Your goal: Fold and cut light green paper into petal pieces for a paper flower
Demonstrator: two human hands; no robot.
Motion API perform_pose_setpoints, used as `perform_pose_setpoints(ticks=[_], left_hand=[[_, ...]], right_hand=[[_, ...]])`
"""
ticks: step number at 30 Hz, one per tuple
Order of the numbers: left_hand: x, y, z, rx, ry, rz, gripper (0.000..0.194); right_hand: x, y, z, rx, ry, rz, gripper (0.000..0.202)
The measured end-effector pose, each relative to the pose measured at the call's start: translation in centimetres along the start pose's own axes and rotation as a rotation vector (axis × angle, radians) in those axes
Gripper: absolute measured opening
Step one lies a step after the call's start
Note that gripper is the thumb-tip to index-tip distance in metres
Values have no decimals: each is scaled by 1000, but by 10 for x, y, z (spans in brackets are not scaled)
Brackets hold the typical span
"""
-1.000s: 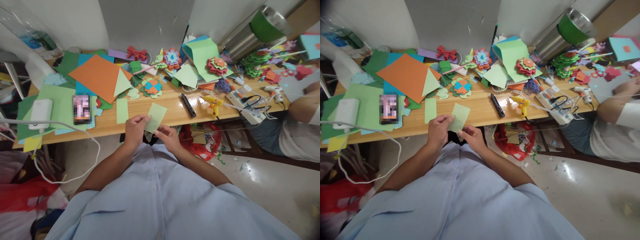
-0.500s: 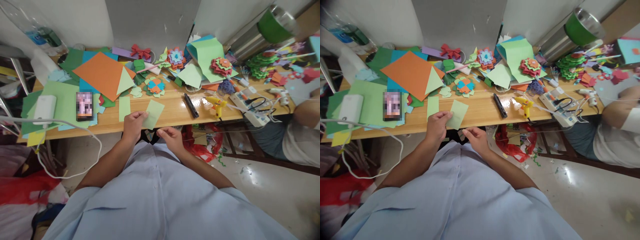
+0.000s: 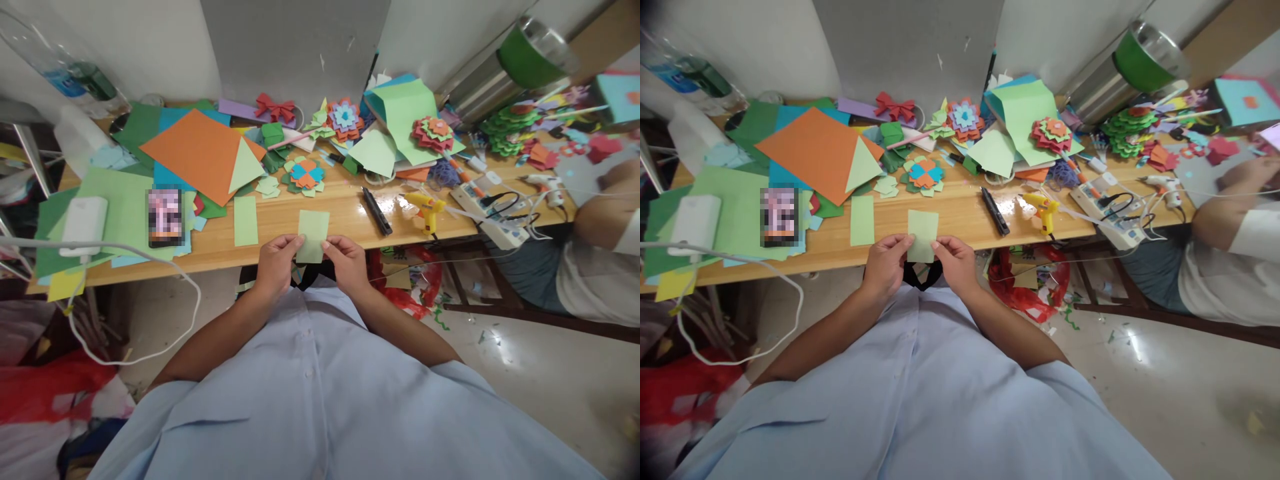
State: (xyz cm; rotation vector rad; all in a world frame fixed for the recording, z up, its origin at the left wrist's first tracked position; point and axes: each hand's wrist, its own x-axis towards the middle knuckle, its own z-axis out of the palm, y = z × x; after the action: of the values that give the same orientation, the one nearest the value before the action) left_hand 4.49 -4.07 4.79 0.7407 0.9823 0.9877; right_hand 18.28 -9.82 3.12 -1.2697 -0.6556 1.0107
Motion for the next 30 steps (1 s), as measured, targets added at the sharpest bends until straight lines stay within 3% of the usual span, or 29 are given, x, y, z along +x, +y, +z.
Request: perform_pose_setpoints(ticks=[5, 7, 11, 13, 15, 19, 24, 27, 30], left_hand=[[0, -3, -5, 13, -2, -26, 34], [4, 0, -11, 96, -14, -6, 31], [24, 18, -23, 612, -145, 123, 25], [38, 28, -24, 916, -264, 212, 24], [52, 35, -20, 1183, -364, 301, 20], [74, 37, -7, 1586, -500, 375, 20], [84, 28, -1, 1737, -561, 506, 25], [85, 24, -4, 1751, -530, 546, 25], [81, 19, -10, 1716, -440, 691, 21]], right_hand=[[3, 0, -5, -98, -57, -59, 30], [5, -3, -11, -172, -36, -155, 32], [15, -9, -30, -551, 28, -589, 34], [22, -7, -40, -778, -93, -783, 30], [28, -2, -47, -927, -256, -877, 28], [32, 12, -49, -1128, -430, -881, 28], [28, 20, -48, -1269, -468, -807, 34], [26, 22, -49, -1280, -483, -796, 36], [26, 24, -50, -1287, -485, -789, 37]])
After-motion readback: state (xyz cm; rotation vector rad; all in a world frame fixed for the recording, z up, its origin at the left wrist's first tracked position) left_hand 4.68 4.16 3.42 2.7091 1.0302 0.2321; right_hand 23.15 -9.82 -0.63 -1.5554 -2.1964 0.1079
